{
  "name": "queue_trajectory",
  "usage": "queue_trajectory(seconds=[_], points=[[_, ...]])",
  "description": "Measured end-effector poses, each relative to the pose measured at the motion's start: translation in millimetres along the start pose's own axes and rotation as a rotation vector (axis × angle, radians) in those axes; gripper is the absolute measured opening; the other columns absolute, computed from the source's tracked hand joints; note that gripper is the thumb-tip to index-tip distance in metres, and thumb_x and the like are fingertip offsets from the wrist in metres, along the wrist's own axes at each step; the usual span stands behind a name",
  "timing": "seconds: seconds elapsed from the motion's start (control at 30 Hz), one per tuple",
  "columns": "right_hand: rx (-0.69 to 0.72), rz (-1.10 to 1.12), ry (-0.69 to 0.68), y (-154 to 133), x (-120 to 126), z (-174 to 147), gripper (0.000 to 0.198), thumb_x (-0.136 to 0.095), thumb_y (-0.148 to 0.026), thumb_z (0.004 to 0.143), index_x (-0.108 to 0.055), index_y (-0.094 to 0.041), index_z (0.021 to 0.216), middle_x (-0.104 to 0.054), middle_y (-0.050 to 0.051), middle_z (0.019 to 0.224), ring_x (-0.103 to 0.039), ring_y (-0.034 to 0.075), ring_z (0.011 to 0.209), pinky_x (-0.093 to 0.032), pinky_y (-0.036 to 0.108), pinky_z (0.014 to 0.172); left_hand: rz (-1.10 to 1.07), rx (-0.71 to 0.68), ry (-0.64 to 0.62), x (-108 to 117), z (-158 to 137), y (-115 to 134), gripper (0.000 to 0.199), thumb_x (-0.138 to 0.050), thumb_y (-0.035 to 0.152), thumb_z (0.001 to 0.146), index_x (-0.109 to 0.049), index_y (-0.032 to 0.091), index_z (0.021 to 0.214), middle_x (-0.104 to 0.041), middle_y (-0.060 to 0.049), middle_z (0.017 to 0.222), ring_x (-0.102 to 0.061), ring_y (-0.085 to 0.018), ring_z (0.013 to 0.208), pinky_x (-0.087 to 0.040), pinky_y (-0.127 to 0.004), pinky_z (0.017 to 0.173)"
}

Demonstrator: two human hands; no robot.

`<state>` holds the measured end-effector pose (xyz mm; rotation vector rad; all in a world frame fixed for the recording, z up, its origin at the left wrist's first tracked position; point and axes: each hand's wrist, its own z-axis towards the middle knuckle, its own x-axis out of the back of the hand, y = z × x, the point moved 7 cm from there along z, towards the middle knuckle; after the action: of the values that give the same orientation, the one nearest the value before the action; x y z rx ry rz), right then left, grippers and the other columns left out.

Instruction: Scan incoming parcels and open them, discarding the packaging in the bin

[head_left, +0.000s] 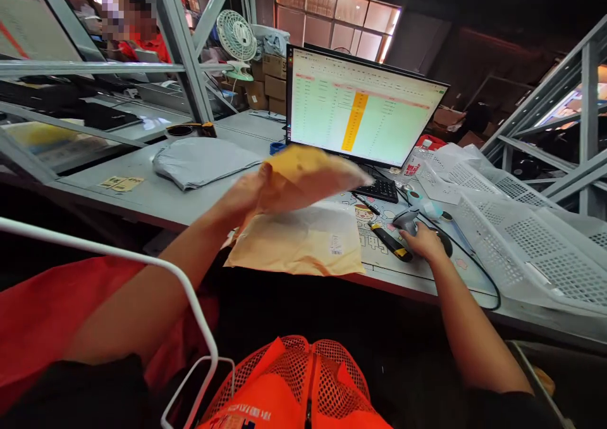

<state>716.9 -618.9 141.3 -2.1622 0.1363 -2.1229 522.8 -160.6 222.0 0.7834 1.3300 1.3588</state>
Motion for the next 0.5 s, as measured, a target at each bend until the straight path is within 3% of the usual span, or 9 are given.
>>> queue_trajectory(seconds=[0.1, 0.17, 0.23, 0.37, 0.43, 0.5], points=[[-0.039, -0.03, -0.038, -2, -12, 5, 0.078, -0.06, -0.057, 0.097, -0.045, -0.007, 0.156, -0.066, 0.03, 0.135, -0.064, 0.044, 0.13, -0.05, 0.051, 0.106, -0.284, -0.082, 0.018, -9, -3, 35, 0.062, -0.03, 0.057, 0.113, -0.065, 0.012, 0.138, -0.076, -0.013, 0.125, -0.07, -0.029, 0.124, -0.057, -0.046, 0.107], [-0.069, -0.012, -0.016, -6, -13, 7, 0.08, -0.062, -0.05, 0.097, -0.039, -0.005, 0.158, -0.065, 0.031, 0.136, -0.064, 0.043, 0.13, -0.05, 0.05, 0.106, -0.423, -0.118, 0.001, -23, -8, 39, 0.065, -0.021, 0.056, 0.114, -0.062, 0.014, 0.143, -0.074, -0.012, 0.129, -0.067, -0.03, 0.131, -0.055, -0.05, 0.11], [-0.095, 0.022, 0.003, -13, -11, 9, 0.078, -0.064, -0.042, 0.094, -0.04, -0.002, 0.157, -0.064, 0.032, 0.137, -0.063, 0.044, 0.131, -0.05, 0.05, 0.107, -0.512, -0.086, 0.006, -37, -15, 19, 0.066, -0.026, 0.063, 0.111, -0.061, 0.017, 0.144, -0.074, -0.011, 0.131, -0.065, -0.033, 0.134, -0.056, -0.052, 0.11], [-0.092, 0.084, -0.021, -22, 3, 12, 0.056, -0.065, -0.036, 0.092, -0.062, -0.002, 0.136, -0.069, 0.03, 0.125, -0.068, 0.041, 0.121, -0.053, 0.045, 0.099, -0.619, 0.157, 0.012, -61, -29, -62, 0.076, -0.052, 0.078, 0.096, -0.066, 0.016, 0.136, -0.075, -0.016, 0.127, -0.065, -0.039, 0.131, -0.057, -0.055, 0.108], [-0.068, 0.123, -0.054, -21, 21, 8, 0.044, -0.058, -0.039, 0.096, -0.069, -0.006, 0.122, -0.074, 0.023, 0.105, -0.073, 0.034, 0.099, -0.057, 0.04, 0.083, -0.615, 0.222, 0.084, -61, -34, -94, 0.063, -0.075, 0.063, 0.087, -0.069, 0.016, 0.128, -0.076, -0.015, 0.123, -0.068, -0.038, 0.126, -0.059, -0.052, 0.107], [0.053, 0.244, -0.133, -27, 45, -7, 0.042, -0.059, -0.046, 0.096, -0.074, -0.01, 0.111, -0.071, 0.012, 0.08, -0.069, 0.025, 0.072, -0.053, 0.034, 0.064, -0.575, 0.197, 0.184, -54, -36, -110, 0.052, -0.088, 0.036, 0.074, -0.07, 0.017, 0.12, -0.077, -0.011, 0.12, -0.071, -0.032, 0.118, -0.06, -0.046, 0.106]])
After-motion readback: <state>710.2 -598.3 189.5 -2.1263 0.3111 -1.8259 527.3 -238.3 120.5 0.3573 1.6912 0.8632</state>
